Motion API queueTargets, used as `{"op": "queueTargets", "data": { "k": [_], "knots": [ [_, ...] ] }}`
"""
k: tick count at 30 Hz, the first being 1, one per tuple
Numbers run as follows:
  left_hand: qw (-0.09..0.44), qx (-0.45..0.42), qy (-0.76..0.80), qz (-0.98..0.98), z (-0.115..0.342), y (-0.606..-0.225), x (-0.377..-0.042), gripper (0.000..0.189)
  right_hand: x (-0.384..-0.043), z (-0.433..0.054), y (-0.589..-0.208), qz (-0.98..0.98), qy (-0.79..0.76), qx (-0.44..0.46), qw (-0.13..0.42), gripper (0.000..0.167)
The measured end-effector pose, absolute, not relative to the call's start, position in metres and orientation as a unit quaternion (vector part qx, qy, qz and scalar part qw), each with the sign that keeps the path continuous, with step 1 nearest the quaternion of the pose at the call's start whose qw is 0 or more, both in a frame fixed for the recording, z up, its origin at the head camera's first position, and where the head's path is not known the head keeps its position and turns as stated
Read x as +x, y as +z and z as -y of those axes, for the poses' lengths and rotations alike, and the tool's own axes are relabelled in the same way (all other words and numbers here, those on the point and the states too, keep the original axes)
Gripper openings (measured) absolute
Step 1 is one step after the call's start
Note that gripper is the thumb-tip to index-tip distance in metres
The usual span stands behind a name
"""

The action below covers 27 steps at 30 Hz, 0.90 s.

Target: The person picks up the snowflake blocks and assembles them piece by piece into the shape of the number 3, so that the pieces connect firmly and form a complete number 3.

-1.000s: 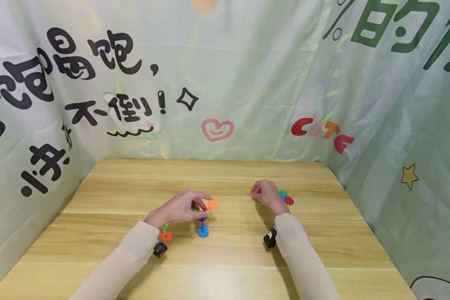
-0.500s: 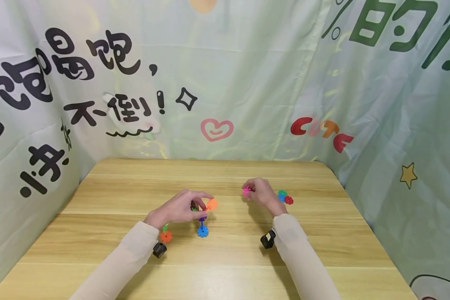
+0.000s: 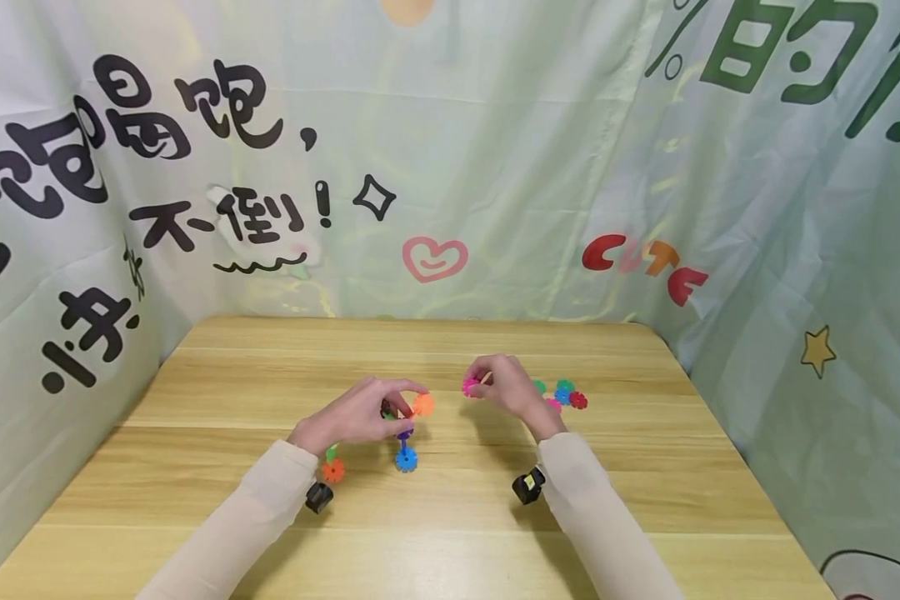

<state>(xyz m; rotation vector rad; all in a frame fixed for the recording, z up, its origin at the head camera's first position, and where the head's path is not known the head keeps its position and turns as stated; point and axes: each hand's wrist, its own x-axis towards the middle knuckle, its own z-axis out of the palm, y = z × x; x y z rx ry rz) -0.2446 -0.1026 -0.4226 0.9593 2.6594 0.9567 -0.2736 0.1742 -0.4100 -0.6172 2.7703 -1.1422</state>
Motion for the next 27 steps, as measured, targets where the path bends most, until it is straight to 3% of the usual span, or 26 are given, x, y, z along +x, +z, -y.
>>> {"op": "queueTargets", "data": {
  "k": [27],
  "knots": [
    [0.097,0.32,0.316,-0.888,0.101,-0.421,-0.245,0.048,-0.256,-0.143,-0.413,-0.865,-0.414,-0.281,0.038,0.005]
  ]
}}
